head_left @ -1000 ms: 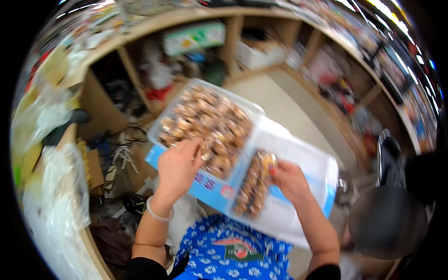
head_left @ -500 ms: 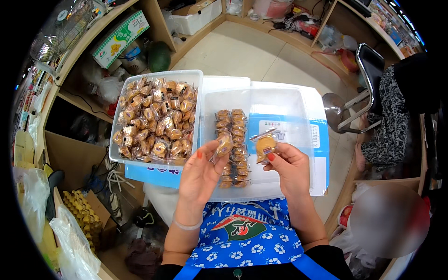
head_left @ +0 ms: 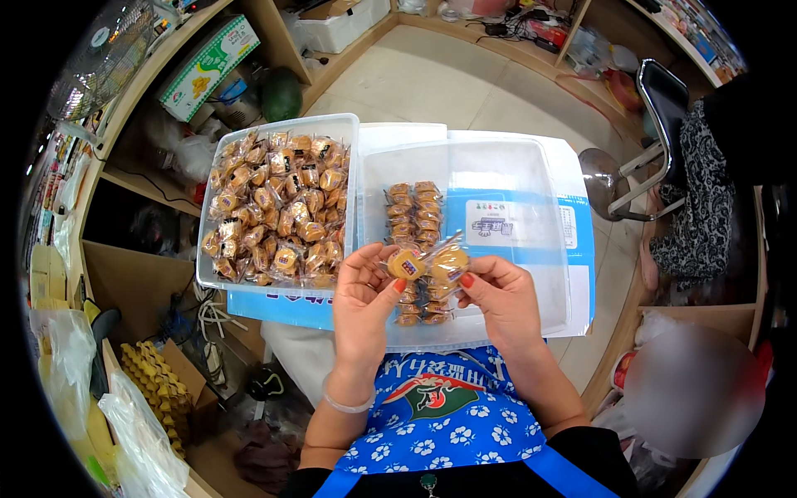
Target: The person sorts small packaged food items from a large container into organized rows in a shallow tray by hand.
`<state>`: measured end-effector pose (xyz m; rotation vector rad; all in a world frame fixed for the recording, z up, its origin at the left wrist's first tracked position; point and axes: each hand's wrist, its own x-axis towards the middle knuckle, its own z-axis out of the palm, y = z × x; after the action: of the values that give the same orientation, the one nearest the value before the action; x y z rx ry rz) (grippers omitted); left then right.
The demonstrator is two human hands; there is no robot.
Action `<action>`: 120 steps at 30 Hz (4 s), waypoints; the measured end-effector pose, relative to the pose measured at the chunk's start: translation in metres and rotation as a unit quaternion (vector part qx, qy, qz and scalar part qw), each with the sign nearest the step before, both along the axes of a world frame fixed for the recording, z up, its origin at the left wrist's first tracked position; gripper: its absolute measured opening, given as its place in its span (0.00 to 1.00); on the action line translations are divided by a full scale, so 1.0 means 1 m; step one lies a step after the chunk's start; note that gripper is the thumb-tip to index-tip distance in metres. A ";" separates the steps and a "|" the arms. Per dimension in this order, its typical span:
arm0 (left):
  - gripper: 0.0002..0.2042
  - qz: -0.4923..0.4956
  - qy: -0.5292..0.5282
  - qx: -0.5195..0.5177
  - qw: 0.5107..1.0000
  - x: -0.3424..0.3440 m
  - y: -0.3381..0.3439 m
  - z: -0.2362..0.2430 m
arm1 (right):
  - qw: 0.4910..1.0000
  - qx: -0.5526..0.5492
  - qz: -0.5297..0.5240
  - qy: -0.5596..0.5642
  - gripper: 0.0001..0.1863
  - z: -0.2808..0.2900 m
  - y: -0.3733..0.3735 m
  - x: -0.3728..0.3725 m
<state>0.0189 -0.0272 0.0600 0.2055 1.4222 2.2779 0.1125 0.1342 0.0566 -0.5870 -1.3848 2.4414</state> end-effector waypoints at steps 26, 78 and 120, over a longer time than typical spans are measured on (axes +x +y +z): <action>0.10 0.032 -0.009 0.074 0.997 0.011 0.000 -0.016 | 0.980 -0.187 0.065 0.011 0.06 0.002 -0.028 -0.003; 0.10 -0.333 0.645 -0.459 0.512 -0.033 0.017 -0.010 | 0.569 0.681 0.424 -0.180 0.20 -0.051 0.036 -0.014; 0.20 -0.431 0.588 -0.339 0.594 -0.001 0.068 -0.098 | 0.490 0.787 0.349 0.136 0.16 -0.001 -0.135 -0.214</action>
<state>0.0176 0.0411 -0.0380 1.8790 1.9028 0.4881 -0.1016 -0.0012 0.0555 0.9135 -2.9916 0.3522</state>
